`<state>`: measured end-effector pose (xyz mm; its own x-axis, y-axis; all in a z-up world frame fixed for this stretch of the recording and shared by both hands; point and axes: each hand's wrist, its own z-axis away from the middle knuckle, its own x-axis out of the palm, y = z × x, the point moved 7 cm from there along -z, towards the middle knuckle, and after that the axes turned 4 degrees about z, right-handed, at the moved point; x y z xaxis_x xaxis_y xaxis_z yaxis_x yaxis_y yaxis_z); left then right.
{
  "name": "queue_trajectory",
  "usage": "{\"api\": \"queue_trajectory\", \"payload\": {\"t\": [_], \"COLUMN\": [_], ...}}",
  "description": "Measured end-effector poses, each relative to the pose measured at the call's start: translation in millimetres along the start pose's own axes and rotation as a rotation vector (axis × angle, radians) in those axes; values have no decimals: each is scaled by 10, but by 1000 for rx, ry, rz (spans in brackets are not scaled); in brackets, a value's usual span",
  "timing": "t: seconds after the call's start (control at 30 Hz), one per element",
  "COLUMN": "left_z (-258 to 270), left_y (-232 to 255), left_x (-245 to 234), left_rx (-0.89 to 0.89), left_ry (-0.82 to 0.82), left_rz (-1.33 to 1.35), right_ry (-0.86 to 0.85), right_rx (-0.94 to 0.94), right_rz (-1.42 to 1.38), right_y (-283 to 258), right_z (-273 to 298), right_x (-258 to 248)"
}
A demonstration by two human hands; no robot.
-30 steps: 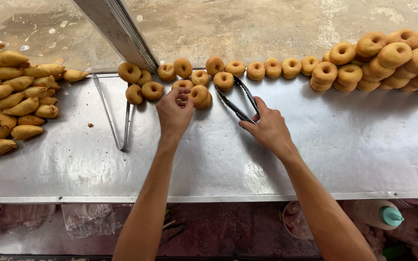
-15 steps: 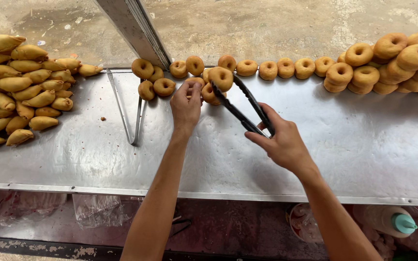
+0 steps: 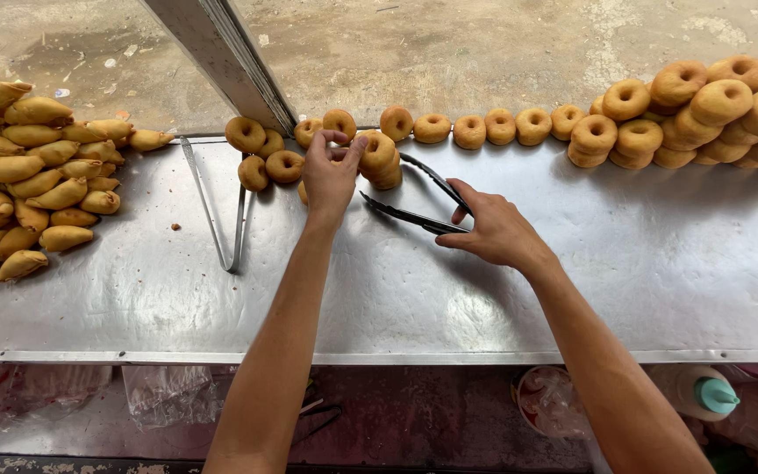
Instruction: The person uses tongs to pick up donuts from a pile and arrange them in a neat row on a metal tray. The person repeatedly picks up donuts and places them in a line, creating an organized display.
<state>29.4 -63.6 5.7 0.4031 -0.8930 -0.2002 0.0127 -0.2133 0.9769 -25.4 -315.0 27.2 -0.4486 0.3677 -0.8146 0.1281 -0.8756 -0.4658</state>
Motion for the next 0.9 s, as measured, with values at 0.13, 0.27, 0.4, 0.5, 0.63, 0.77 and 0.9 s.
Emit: {"api": "queue_trajectory", "payload": {"t": [0.13, 0.27, 0.4, 0.5, 0.63, 0.77, 0.9], "left_z": [-167, -140, -118, -66, 74, 190, 120], "left_y": [-57, -113, -197, -215, -199, -163, 39], "left_x": [83, 244, 294, 300, 544, 1024, 1712], "left_rx": [-242, -258, -357, -449, -489, -493, -413], "left_ry": [-149, -258, -271, -286, -388, -452, -497], "left_rz": [-43, 49, 45, 34, 114, 260, 355], "right_ry": [4, -37, -14, -10, -40, -68, 59], "right_rx": [-96, 43, -66, -28, 86, 218, 201], "right_rz": [28, -14, 7, 51, 67, 151, 239], "right_y": [-22, 275, 173, 93, 144, 336, 637], "right_z": [18, 7, -135, -43, 293, 540, 616], "right_x": [-112, -81, -61, -28, -117, -381, -941]}}
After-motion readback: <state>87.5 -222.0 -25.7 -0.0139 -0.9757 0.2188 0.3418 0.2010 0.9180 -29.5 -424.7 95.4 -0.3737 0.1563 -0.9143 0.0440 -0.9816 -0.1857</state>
